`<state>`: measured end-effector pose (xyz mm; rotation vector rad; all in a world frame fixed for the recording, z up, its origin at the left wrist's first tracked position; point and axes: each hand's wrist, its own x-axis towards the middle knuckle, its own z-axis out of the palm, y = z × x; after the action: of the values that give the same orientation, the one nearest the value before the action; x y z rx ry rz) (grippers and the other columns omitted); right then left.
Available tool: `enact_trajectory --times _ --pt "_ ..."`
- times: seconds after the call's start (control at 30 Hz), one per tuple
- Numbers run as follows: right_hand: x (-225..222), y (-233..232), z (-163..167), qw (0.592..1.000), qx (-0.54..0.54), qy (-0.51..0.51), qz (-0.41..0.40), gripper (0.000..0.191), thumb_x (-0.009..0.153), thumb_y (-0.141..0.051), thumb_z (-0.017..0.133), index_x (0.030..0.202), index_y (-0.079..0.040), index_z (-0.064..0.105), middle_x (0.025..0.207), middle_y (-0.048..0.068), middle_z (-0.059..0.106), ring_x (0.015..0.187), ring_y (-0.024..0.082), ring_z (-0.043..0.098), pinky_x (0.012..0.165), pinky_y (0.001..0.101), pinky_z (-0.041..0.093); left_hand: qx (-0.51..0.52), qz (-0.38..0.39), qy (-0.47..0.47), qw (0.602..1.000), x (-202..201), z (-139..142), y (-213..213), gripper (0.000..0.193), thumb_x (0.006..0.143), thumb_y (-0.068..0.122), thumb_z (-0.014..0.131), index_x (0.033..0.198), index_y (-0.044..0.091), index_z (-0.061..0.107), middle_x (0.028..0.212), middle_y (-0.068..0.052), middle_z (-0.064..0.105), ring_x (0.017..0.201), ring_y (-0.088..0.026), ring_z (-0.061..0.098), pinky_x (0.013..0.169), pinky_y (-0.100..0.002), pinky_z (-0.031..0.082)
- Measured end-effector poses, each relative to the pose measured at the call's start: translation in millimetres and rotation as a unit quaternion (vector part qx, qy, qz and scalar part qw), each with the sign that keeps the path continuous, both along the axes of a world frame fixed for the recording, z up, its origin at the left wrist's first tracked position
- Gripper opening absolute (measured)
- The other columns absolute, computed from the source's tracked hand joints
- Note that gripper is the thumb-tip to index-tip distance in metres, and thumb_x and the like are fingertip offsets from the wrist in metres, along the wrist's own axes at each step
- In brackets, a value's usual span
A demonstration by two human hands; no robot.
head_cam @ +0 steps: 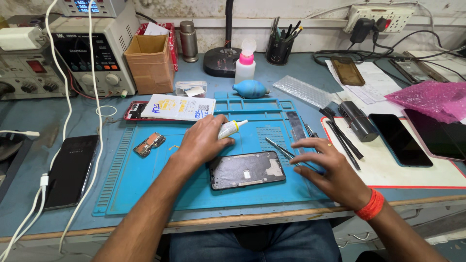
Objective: The person handles a smartphone at a repair bench, turns it on and off, then opens the back cover and pries out the old battery with tweezers. They apply glue from a tube onto the phone frame and press a new battery into place, then work on the assembled frame with a metal pry tool.
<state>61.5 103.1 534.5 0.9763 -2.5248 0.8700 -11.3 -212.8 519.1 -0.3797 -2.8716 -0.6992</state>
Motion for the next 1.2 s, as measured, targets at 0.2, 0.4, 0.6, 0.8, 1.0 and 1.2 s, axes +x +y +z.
enact_trajectory --times 0.2,0.4,0.6,0.8,1.0,1.2 --pt "-5 -4 0 0.992 -0.022 -0.053 -0.115 0.014 0.076 -0.017 0.085 0.086 -0.008 0.079 0.083 0.006 0.079 0.076 0.017 0.076 0.07 0.0305 0.059 -0.01 -0.042 0.073 0.996 -16 -17 -1 0.052 0.079 0.034 0.082 0.123 0.012 0.065 0.11 -0.017 0.063 0.113 -0.038 0.058 0.096 -0.049 0.046" --pt "-9 -3 -3 0.986 -0.033 -0.077 -0.143 0.011 0.083 -0.016 0.078 0.092 -0.012 0.084 0.078 0.004 0.081 0.065 0.012 0.076 0.06 0.0284 0.058 -0.005 -0.036 0.096 0.995 -7 -15 -4 0.049 0.08 0.026 0.08 0.125 0.013 0.066 0.11 -0.015 0.063 0.113 -0.035 0.059 0.098 -0.049 0.045" --pt "-10 -4 -5 0.989 -0.054 -0.039 -0.133 0.017 0.079 -0.022 0.083 0.086 -0.007 0.079 0.073 0.005 0.08 0.063 0.012 0.074 0.059 0.028 0.056 0.017 -0.026 0.111 0.993 21 0 -14 0.046 0.083 0.027 0.077 0.126 0.012 0.067 0.114 -0.013 0.064 0.113 -0.034 0.059 0.097 -0.049 0.045" --pt "-15 1 -13 0.984 -0.033 -0.085 -0.151 0.017 0.091 -0.02 0.069 0.096 -0.01 0.082 0.071 0.004 0.081 0.06 0.011 0.076 0.057 0.028 0.057 0.05 -0.037 0.124 0.99 49 14 -31 0.043 0.085 0.028 0.075 0.123 0.01 0.068 0.117 -0.013 0.065 0.114 -0.034 0.059 0.098 -0.049 0.045" --pt "-50 22 -4 0.984 -0.057 -0.011 -0.168 0.021 0.099 -0.019 0.063 0.101 -0.004 0.078 0.077 0.007 0.078 0.067 0.012 0.074 0.063 0.0285 0.055 0.086 -0.071 0.053 0.992 82 17 -35 0.048 0.087 0.04 0.073 0.126 0.012 0.067 0.119 -0.012 0.065 0.117 -0.032 0.06 0.102 -0.045 0.045" --pt "-71 36 8 0.952 -0.001 -0.079 -0.296 0.033 0.101 -0.031 0.071 0.093 0.0 0.078 0.074 0.014 0.075 0.066 0.023 0.068 0.064 0.0368 0.051 0.081 -0.103 0.014 0.991 104 11 -34 0.092 0.068 0.051 0.087 0.146 0.016 0.052 0.142 -0.015 0.056 0.134 -0.035 0.044 0.107 -0.049 0.034"
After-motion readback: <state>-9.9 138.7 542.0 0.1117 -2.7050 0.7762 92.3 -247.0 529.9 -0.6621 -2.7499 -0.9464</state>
